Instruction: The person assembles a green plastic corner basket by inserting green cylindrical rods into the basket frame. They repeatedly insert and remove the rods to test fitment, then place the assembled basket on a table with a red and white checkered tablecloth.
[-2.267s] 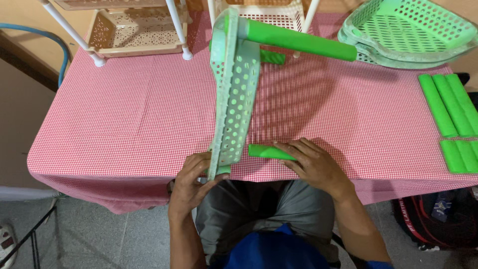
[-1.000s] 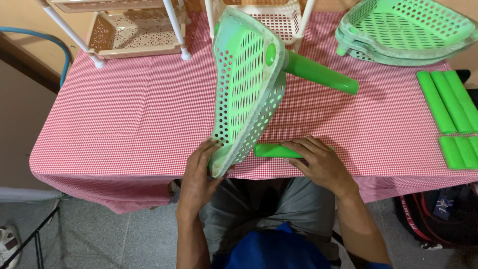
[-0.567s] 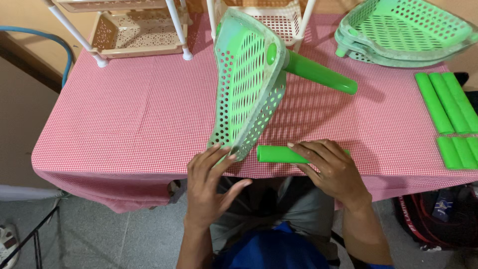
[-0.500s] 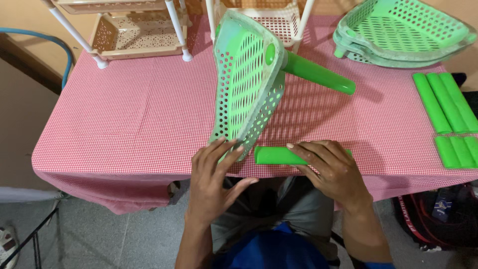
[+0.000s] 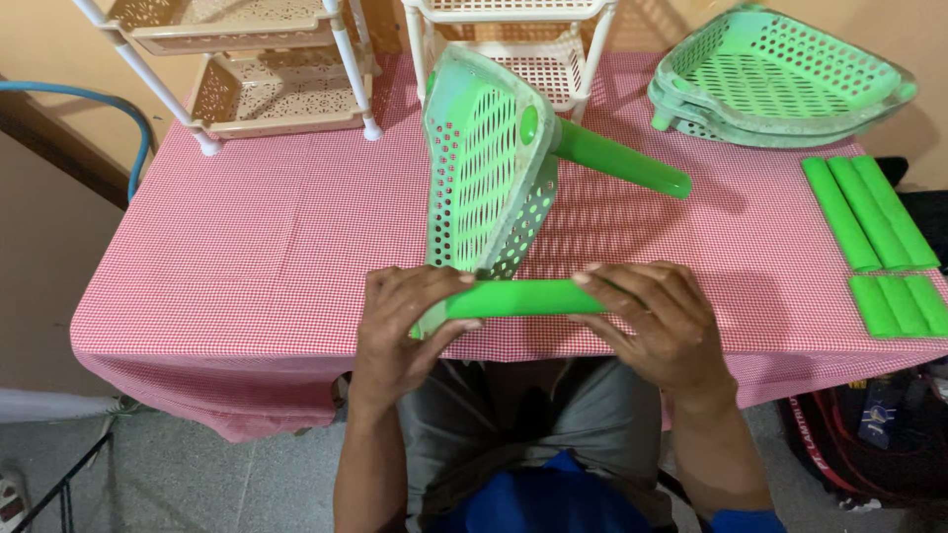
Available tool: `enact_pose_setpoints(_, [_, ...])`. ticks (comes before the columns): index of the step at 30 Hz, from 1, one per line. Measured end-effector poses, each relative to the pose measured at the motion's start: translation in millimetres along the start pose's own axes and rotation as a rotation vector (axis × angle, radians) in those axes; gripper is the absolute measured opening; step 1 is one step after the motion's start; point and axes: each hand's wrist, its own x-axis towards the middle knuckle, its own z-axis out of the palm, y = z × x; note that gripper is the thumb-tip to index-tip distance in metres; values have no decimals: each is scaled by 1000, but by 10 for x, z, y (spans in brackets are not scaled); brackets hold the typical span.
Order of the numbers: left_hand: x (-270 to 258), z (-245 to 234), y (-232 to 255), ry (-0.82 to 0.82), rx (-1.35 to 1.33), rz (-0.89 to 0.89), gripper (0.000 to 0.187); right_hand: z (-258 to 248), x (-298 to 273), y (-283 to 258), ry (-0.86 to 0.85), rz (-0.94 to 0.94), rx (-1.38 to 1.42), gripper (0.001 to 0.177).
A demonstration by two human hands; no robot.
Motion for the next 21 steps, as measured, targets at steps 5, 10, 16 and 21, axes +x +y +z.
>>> enact_pose_setpoints(5, [-15, -83, -88, 56, -82, -39, 46, -79, -151, 178, 80, 87, 85, 53])
enact_pose_setpoints(10, [-18, -82, -114, 66, -70, -77, 47, -65, -350, 253, 149, 228, 235, 53])
enact_pose_setpoints(16, [0, -42, -164, 64, -77, -82, 48, 44, -469, 409, 214, 177, 379, 44])
enact_pose_setpoints(21, [5, 0, -188, 64, -100, -106, 54, 90, -502, 446, 245, 195, 396, 37])
